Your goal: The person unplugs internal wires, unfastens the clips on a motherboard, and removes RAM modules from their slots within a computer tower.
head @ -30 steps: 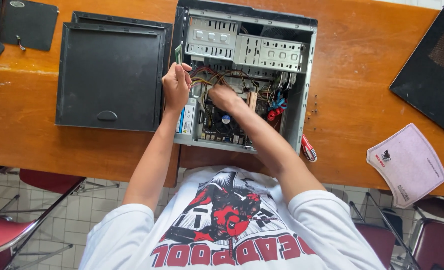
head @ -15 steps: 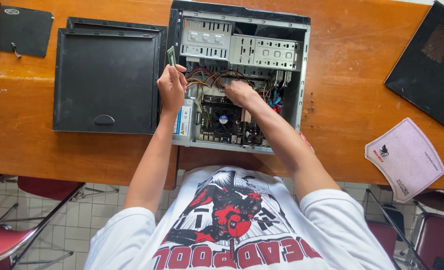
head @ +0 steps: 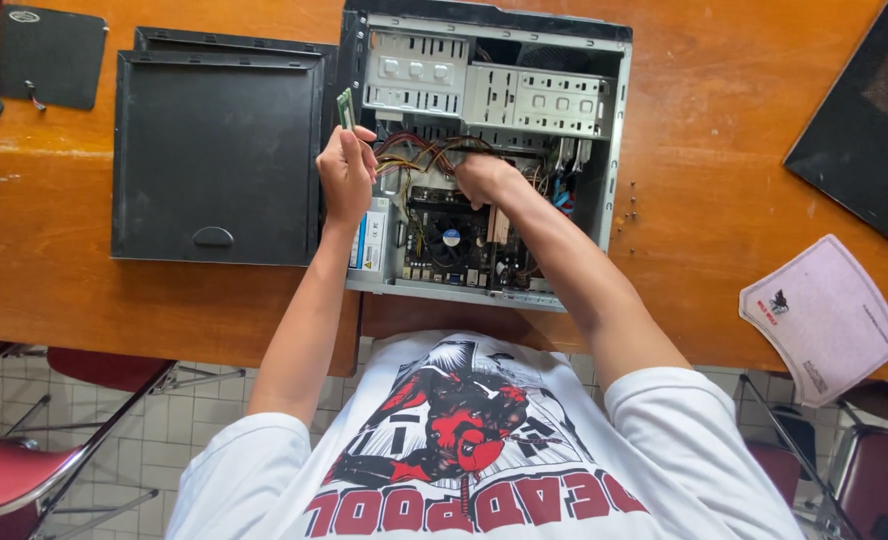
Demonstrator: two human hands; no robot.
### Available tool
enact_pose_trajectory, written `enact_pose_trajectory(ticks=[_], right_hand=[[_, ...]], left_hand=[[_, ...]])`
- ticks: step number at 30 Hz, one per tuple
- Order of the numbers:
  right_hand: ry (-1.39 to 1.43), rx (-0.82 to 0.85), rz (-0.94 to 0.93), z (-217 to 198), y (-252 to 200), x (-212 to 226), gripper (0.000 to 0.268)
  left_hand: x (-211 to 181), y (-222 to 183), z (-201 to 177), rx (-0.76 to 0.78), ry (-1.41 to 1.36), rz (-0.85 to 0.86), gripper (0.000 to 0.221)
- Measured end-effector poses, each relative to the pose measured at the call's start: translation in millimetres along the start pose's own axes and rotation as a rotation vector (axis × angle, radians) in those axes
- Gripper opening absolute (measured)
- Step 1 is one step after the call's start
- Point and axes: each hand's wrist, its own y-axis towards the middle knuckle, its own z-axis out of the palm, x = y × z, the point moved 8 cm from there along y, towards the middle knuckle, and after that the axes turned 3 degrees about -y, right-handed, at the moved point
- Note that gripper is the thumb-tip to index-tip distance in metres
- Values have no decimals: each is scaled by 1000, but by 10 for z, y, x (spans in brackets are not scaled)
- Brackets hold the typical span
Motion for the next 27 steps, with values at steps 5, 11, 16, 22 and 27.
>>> enact_pose_trajectory(ticks=[5, 11, 16, 22, 27], right_hand=[[42, -31, 40, -37, -71, -31, 29], [72, -84, 87, -284, -250, -34, 36], [222, -301, 125, -1247, -1024, 319, 35], [1266, -577, -234, -2328, -1962, 920, 29], [1309, -862, -114, -2045, -1748, 799, 12]], left_hand=[[191, 5, 8, 31, -1, 25, 56], [145, -26, 65, 70, -13, 46, 48], [110, -31, 192, 174, 12, 79, 30], [-201, 43, 297, 222, 114, 120, 22], [-194, -72, 328, 335, 146, 100, 29]])
